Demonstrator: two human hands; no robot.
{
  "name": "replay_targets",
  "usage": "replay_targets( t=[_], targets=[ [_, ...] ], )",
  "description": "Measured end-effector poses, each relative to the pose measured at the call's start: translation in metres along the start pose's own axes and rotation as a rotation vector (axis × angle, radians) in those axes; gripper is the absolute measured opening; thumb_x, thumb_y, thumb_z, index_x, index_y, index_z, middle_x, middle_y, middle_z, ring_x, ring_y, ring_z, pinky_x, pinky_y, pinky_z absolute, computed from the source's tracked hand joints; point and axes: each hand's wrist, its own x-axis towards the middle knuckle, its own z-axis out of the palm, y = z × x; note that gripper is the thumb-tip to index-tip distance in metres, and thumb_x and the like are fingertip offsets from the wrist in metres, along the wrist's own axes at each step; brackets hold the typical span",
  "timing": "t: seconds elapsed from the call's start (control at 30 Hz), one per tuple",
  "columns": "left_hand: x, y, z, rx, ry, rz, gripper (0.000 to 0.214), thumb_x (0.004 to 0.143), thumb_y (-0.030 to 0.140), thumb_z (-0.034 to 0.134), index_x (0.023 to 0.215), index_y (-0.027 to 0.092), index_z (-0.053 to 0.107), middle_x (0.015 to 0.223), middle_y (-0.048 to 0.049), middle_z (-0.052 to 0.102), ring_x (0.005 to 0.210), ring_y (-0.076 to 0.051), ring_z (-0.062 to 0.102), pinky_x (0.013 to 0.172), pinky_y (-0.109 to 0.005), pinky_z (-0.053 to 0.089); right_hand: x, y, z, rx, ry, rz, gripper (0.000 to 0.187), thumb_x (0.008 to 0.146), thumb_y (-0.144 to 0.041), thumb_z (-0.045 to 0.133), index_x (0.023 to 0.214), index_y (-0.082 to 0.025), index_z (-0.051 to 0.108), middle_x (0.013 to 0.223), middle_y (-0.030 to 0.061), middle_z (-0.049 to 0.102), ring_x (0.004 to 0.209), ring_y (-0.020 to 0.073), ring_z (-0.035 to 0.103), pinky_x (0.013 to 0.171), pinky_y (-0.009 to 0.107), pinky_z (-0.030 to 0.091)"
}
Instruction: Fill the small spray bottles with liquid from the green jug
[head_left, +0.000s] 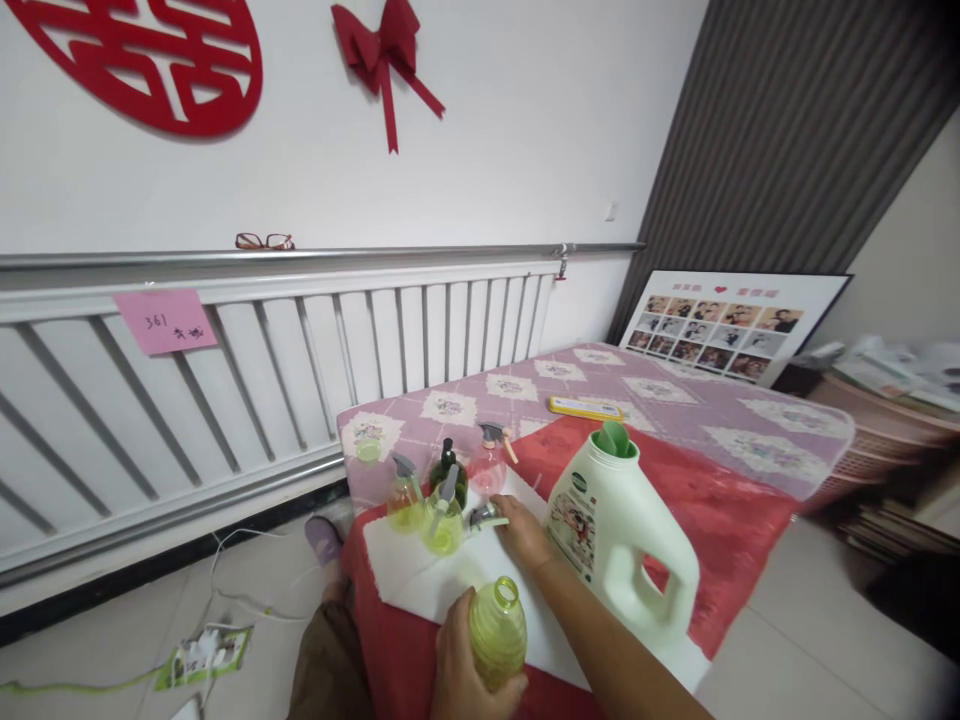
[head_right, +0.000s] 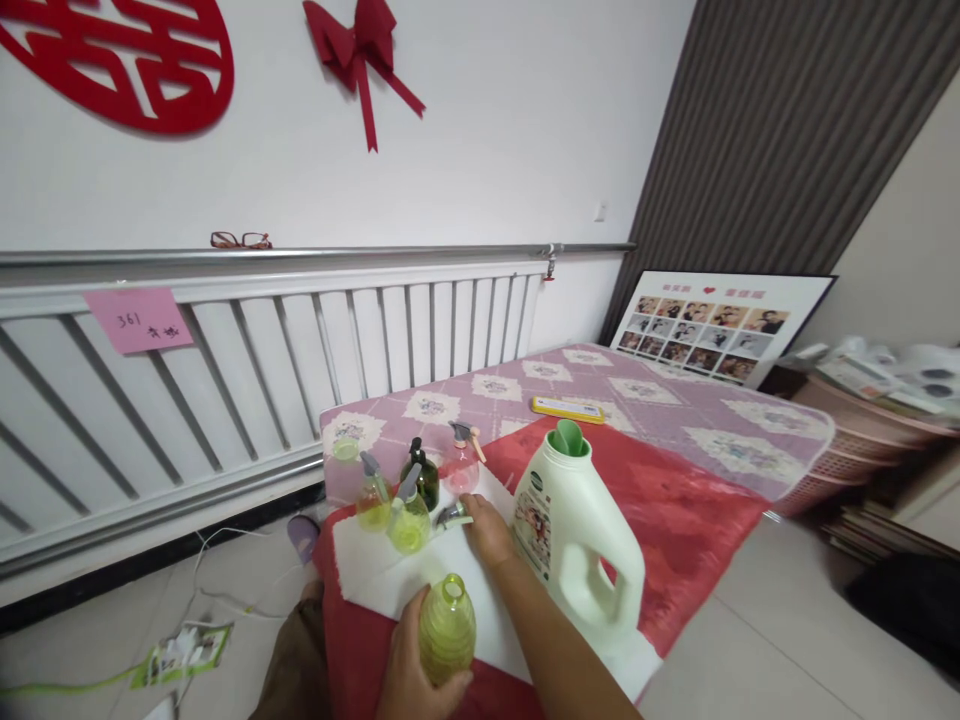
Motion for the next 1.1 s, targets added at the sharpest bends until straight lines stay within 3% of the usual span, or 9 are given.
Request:
replay_targets(
  t=[0.3, 0.4, 0.53, 0.63, 0.7, 0.8, 0.87, 0.97, 1.1],
  targets=[
    [-0.002, 0.002, -0.002, 0.050, 0.021, 0.030, 0.085, 0.054, 0.017, 0.066, 0.134, 0.012, 0.036, 0.137, -0.0175, 0.048, 0.129, -0.033, 0.042, 0.111, -0.041, 0.031, -0.015, 0.003, -0.008, 0.048, 0.047, 0.034, 0.030, 0.091, -0.034, 0.056, 0.118, -0.020, 0.056, 0.120, 0.0063, 0.060, 0.099, 0.0189, 0.062, 0.085, 0.041, 0.053],
    [-0.003, 0.000, 0.001, 0.034, 0.052, 0.062, 0.085, 0.055, 0.017, 0.066, 0.134, 0.010, 0.036, 0.137, -0.0179, 0.048, 0.129, -0.032, 0.043, 0.110, -0.040, 0.033, -0.028, -0.010, -0.020, 0.061, 0.124, 0.042, 0.027, 0.092, -0.026, 0.052, 0.118, -0.019, 0.056, 0.117, 0.0082, 0.062, 0.098, 0.0199, 0.063, 0.086, 0.042, 0.052],
    [-0.004, -0.006, 0.004, 0.011, 0.105, 0.098, 0.084, 0.056, 0.017, 0.067, 0.134, 0.014, 0.036, 0.136, -0.0157, 0.049, 0.128, -0.032, 0.045, 0.110, -0.042, 0.034, -0.069, -0.039, -0.051, 0.086, 0.248, 0.009, 0.030, 0.088, -0.019, 0.045, 0.115, -0.023, 0.058, 0.108, 0.0086, 0.066, 0.100, 0.0236, 0.063, 0.087, 0.041, 0.052],
    [-0.003, -0.013, 0.006, -0.005, 0.104, 0.107, 0.084, 0.057, 0.018, 0.068, 0.135, 0.016, 0.035, 0.136, -0.0155, 0.049, 0.128, -0.032, 0.045, 0.110, -0.043, 0.035, -0.107, -0.054, -0.087, 0.082, 0.384, 0.022, 0.025, 0.088, -0.028, 0.047, 0.109, -0.025, 0.059, 0.104, 0.0093, 0.066, 0.100, 0.0268, 0.062, 0.088, 0.046, 0.050],
    [-0.002, -0.020, 0.006, -0.021, 0.082, 0.096, 0.084, 0.058, 0.021, 0.069, 0.134, 0.016, 0.035, 0.136, -0.0153, 0.049, 0.128, -0.032, 0.045, 0.110, -0.042, 0.036, -0.128, -0.055, -0.111, 0.058, 0.614, 0.057, 0.021, 0.084, -0.032, 0.053, 0.103, -0.025, 0.058, 0.100, 0.0088, 0.064, 0.098, 0.0278, 0.060, 0.090, 0.049, 0.046],
    [-0.001, -0.027, 0.006, -0.045, 0.049, 0.078, 0.085, 0.060, 0.025, 0.070, 0.135, 0.016, 0.032, 0.137, -0.0155, 0.048, 0.129, -0.031, 0.045, 0.110, -0.042, 0.036, -0.145, -0.044, -0.136, 0.111, 0.880, 0.286, 0.035, 0.079, -0.039, 0.059, 0.110, -0.024, 0.054, 0.109, 0.0094, 0.060, 0.101, 0.0277, 0.058, 0.090, 0.046, 0.046],
    [-0.001, -0.027, 0.005, -0.073, 0.039, 0.084, 0.086, 0.062, 0.026, 0.069, 0.137, 0.015, 0.028, 0.138, -0.0160, 0.046, 0.129, -0.029, 0.045, 0.110, -0.041, 0.036, -0.147, -0.032, -0.142, 0.244, 0.888, 0.441, 0.049, 0.077, -0.044, 0.061, 0.119, -0.023, 0.049, 0.117, 0.0104, 0.057, 0.102, 0.0269, 0.057, 0.087, 0.043, 0.047],
    [-0.001, -0.020, 0.002, -0.115, 0.026, 0.093, 0.083, 0.067, 0.027, 0.066, 0.138, 0.015, 0.026, 0.138, -0.0158, 0.047, 0.129, -0.028, 0.046, 0.109, -0.038, 0.038, -0.143, -0.014, -0.140, 0.419, 0.771, 0.505, 0.058, 0.075, -0.050, 0.060, 0.123, -0.020, 0.047, 0.118, 0.0113, 0.058, 0.101, 0.0253, 0.058, 0.083, 0.039, 0.048],
    [-0.003, -0.006, 0.000, -0.208, 0.029, 0.077, 0.082, 0.068, 0.029, 0.064, 0.138, 0.017, 0.025, 0.139, -0.0158, 0.047, 0.128, -0.028, 0.047, 0.104, -0.036, 0.043, -0.132, -0.002, -0.141, 0.399, 0.662, 0.581, 0.054, 0.066, -0.052, 0.063, 0.106, -0.017, 0.061, 0.096, 0.0095, 0.069, 0.084, 0.0268, 0.064, 0.074, 0.039, 0.050]
  ],
)
